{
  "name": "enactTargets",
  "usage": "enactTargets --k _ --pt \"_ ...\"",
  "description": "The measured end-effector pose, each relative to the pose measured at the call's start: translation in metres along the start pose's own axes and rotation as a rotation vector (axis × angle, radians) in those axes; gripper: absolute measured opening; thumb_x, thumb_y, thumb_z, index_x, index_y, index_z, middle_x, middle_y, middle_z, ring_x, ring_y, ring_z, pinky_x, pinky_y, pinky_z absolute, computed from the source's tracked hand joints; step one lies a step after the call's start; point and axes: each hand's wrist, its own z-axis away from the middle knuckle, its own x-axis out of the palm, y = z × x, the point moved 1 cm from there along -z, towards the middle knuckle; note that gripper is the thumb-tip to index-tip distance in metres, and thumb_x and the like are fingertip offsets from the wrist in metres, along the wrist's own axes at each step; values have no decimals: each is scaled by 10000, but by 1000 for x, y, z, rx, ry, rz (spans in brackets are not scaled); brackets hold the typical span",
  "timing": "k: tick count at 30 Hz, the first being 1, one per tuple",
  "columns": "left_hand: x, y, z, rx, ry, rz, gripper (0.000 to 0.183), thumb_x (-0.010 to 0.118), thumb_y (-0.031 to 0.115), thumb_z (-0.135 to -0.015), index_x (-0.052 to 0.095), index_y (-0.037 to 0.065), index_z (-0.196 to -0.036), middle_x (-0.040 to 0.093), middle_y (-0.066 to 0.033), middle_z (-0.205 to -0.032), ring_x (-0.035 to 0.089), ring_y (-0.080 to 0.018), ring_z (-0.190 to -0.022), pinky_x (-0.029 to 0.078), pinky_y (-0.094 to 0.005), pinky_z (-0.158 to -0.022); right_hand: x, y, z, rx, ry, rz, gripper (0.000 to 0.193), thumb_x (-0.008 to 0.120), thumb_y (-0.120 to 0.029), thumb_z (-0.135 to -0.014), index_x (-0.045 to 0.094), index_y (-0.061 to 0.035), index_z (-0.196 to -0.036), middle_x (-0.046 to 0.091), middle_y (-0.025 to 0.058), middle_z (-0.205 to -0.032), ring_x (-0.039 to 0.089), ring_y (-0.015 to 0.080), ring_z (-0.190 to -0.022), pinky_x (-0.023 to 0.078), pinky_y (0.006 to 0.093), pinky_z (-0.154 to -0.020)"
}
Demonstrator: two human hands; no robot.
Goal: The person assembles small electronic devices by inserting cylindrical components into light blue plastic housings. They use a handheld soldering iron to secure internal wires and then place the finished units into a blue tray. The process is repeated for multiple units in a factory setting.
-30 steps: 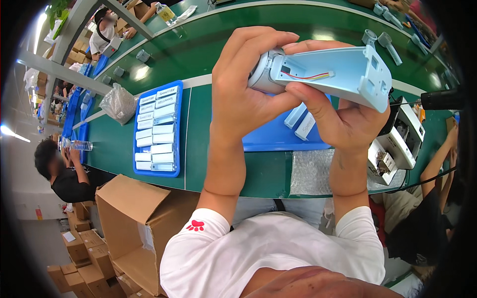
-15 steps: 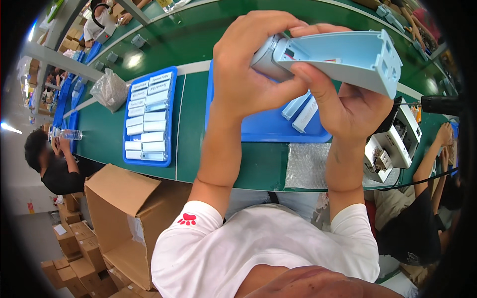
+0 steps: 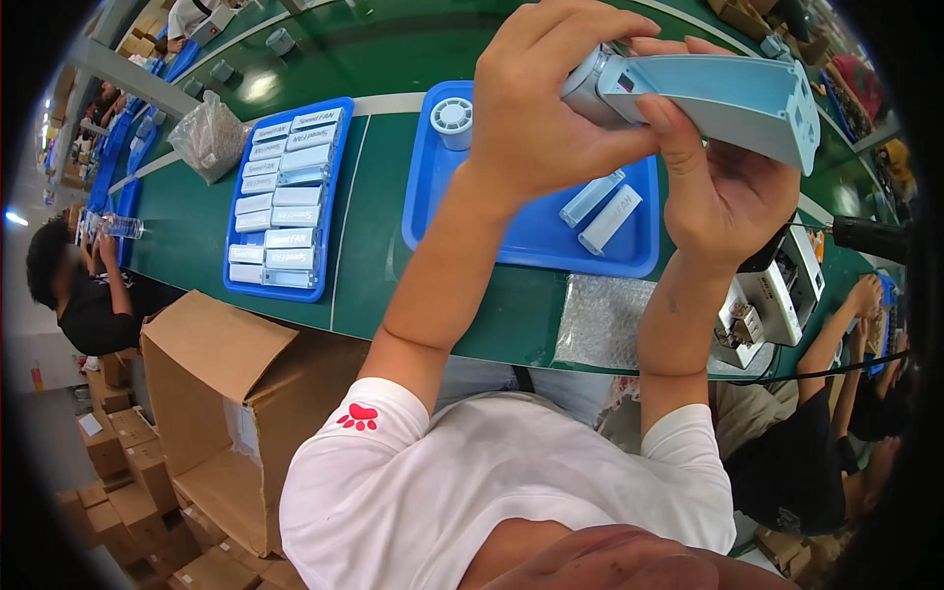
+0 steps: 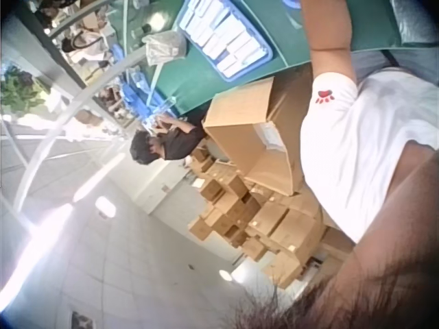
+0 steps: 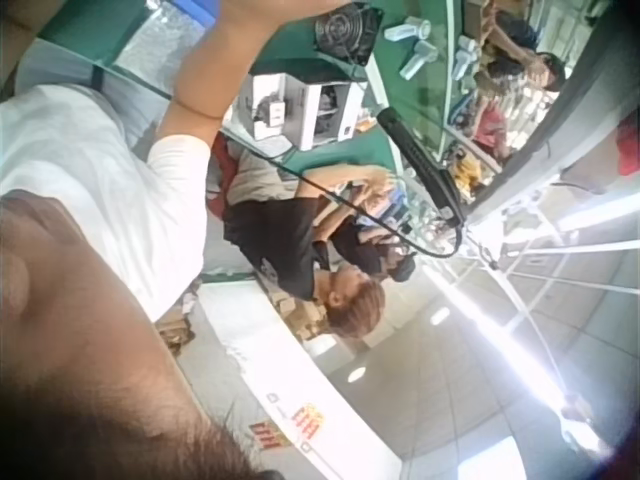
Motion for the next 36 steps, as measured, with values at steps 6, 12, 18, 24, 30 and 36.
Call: enactTargets --k 6,12,18,24,30,36 --pt "-3 -6 5 55 32 17 475 873 295 -688 714 -5 -1021 712 -161 -971 689 -327 -871 557 -385 -783 8 -4 2 -48 -26 -29 436 767 79 -836 575 142 -1222 693 281 -1103 705 322 -1034 563 392 -945" --pt "-4 -5 5 10 -16 102 519 870 277 -702 693 -12 -1096 697 -166 -1000 683 -313 -884 554 -376 -789 9 -4 2 -55 -10 -75 425 763 75 -838 584 124 -1220 687 308 -1106 703 335 -1033 564 410 -947" --pt "-8 10 1 -225 -178 203 790 885 196 -683 550 0 -1370 616 -164 -1244 624 -254 -1092 511 -366 -935 -11 14 -12 -80 -178 -169 398 758 10 -858 595 107 -1209 672 316 -1165 705 350 -1018 565 412 -924" --pt "-30 4 -1 -495 -299 27 874 894 246 -732 468 29 -1464 545 -178 -1397 493 -301 -1337 393 -466 -1100 -19 38 -14 536 -19 -38 457 795 35 -818 579 55 -1221 697 130 -1094 691 166 -962 573 291 -830" --pt "-61 5 -10 -493 113 31 644 829 232 -808 539 32 -1348 603 -173 -1306 557 -287 -1246 435 -467 -1034 -48 144 18 627 -331 607 467 792 -113 -863 579 -38 -1271 725 121 -1079 711 215 -997 570 337 -845" --pt "-108 8 -15 -376 707 187 196 650 169 -969 599 6 -1065 662 -132 -1076 652 -317 -1033 534 -477 -909 16 196 37 673 -663 327 550 798 -160 -870 549 -60 -1350 687 118 -1190 696 238 -1063 548 371 -908"
